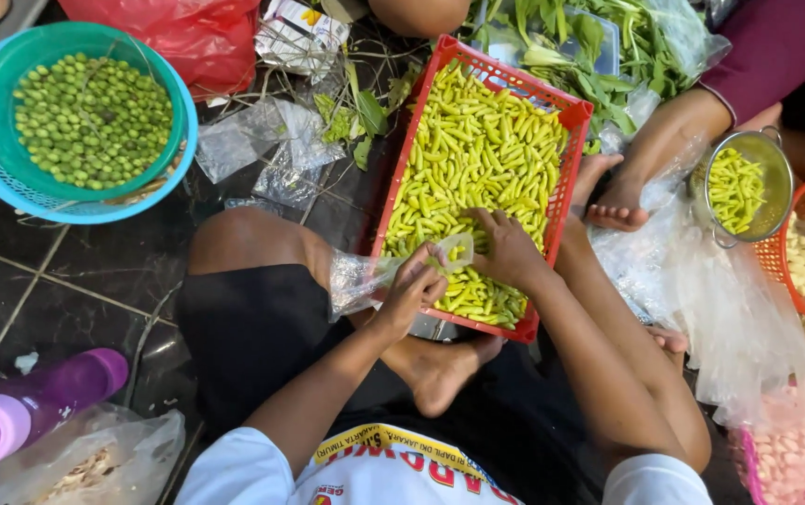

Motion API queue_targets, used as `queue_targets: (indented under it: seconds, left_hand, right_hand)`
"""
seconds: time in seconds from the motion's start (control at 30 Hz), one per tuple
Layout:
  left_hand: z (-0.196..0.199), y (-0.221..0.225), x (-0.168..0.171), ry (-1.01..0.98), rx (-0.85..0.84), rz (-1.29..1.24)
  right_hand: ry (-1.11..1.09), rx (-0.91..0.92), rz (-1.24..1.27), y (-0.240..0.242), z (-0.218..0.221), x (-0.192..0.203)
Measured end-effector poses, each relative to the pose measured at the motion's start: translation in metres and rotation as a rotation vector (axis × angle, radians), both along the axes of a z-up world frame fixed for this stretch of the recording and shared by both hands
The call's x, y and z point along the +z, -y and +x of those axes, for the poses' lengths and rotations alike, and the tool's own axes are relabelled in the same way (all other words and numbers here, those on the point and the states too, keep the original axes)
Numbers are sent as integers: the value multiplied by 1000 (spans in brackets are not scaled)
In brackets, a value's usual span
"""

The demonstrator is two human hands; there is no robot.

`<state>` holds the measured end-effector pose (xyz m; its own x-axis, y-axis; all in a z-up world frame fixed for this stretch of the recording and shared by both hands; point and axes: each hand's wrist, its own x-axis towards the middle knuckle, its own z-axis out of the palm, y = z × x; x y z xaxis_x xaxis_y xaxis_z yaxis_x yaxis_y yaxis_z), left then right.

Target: Workers are sitting on the floor sorting and bagging green chilies from a crate into small plastic bags.

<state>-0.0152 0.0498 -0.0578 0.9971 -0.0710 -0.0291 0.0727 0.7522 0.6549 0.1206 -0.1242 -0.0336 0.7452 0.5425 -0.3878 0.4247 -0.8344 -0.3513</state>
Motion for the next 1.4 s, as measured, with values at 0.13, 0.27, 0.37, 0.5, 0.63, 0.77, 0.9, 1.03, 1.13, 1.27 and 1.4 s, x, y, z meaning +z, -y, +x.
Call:
queue_targets:
  seconds: [0.13, 0.27, 0.37, 0.5, 0.63, 0.77, 0.9, 1.03, 1.13, 1.27, 1.4]
  left_hand:
    - [-1, 4, -6, 4, 3, 5]
    - [-5, 7, -8, 5, 9, -19]
    - [-4, 8, -6, 0, -19, 3]
    - [-7, 15, -4, -11, -39, -12]
    - [-10, 28, -8, -26, -82, -59]
    - [-9, 32, 4, -11, -103, -105]
    - [-9, 29, 31, -19, -102, -103]
    - [-7, 40, 27, -3, -140, -156]
    - [-3, 40, 32, 14, -164, -174]
    - [-1, 25, 59, 117, -218, -94]
    - [2, 36, 39, 132, -241, -79]
  right_hand:
    - [111, 59, -56, 11, -10, -2]
    - [206, -92, 174, 22, -12, 15]
    - [262, -88, 199, 29, -7, 66]
    - [-89, -119, 479, 9, -16, 125]
    - [-239, -93, 308, 8, -18, 115]
    - [-584, -163, 427, -13, -14, 131]
    - [-690, -255, 438, -26, -19, 122]
    - [-791, -446, 519, -18, -21, 112]
    - [-841, -541, 571, -17, -27, 127]
    - [-914, -541, 549, 3, -25, 123]
    - [-813, -382, 485, 4, -31, 153]
